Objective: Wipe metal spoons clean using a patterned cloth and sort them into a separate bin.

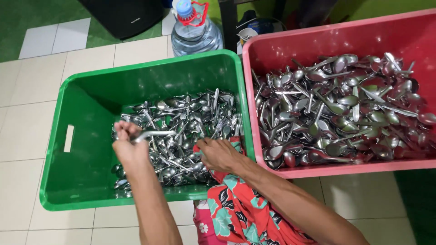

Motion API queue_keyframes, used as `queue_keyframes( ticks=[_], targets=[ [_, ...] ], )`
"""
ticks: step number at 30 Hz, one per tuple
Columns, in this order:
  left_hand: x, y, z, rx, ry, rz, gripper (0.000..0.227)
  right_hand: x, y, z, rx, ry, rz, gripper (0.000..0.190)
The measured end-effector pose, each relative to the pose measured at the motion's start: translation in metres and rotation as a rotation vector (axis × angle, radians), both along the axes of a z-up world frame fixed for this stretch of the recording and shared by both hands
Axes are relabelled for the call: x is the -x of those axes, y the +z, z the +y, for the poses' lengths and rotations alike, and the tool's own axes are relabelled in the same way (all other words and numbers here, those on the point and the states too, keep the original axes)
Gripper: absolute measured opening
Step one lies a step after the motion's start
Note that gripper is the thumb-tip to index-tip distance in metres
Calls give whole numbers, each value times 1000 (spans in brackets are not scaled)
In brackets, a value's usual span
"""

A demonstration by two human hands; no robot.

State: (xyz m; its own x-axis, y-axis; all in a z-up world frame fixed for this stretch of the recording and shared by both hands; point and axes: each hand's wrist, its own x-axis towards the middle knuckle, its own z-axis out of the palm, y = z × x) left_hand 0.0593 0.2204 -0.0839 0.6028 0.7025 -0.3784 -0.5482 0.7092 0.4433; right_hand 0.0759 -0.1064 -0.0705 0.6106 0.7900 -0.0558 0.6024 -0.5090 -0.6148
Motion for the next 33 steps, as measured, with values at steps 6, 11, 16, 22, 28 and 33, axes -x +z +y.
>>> queue_keyframes(
  ticks=[6,11,16,22,28,33],
  targets=[
    [-56,233,-241,-158,-678,-453,108,-23,-143,9,-72,256,-315,29],
    [-64,199,-240,-849,-841,-161,68,-1,45,-15,-71,-29,71,23],
    [-46,110,-147,-1167,-663,308,42,-16,56,-16,-429,-485,49,28],
    [-33,-18,-78,-1443,-706,951,23,-39,68,-34,-859,-872,65,23],
    [-31,-132,-24,-1727,-945,1499,19,-42,63,-29,-826,-922,-48,18],
    [-22,-115,-51,-1913,-1195,1611,33,-42,68,-28,-841,-947,-16,15]
  ],
)
